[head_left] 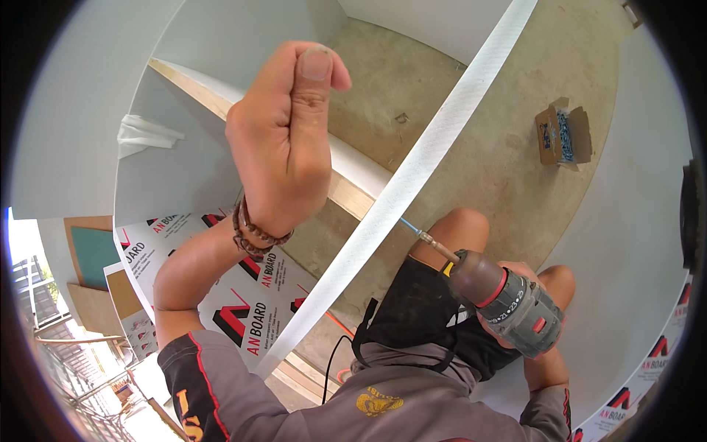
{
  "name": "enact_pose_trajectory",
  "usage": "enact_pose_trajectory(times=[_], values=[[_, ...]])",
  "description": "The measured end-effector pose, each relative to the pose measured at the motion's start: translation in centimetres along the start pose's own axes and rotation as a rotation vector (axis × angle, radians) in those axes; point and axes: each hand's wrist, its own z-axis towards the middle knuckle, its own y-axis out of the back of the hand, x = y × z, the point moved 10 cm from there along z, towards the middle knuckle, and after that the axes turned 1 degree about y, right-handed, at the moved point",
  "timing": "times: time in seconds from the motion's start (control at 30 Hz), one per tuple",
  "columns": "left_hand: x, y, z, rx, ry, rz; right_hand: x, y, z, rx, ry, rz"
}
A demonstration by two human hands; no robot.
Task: The person uses a power drill to drive screws into white cabinet panels and wooden support beams while sitting on the floor.
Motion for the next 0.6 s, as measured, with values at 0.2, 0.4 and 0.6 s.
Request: enact_pose_trajectory(times=[0.2, 0.4, 0.6], values=[[-0.1, 0.3, -0.3, -0.006, -0.092, -0.071, -1.0, 0.1, -0.1, -0.021, -0.165, 0.045], [0.5, 0.3, 0.0, -0.046, 0.013, 0.061, 0.5, -0.7, 0.9, 0.036, 0.082, -0.099], [2.2, 1.1, -0.4, -0.090, 0.002, 0.006, 1.1, -0.9, 1.6, 0.089, 0.137, -0.068]])
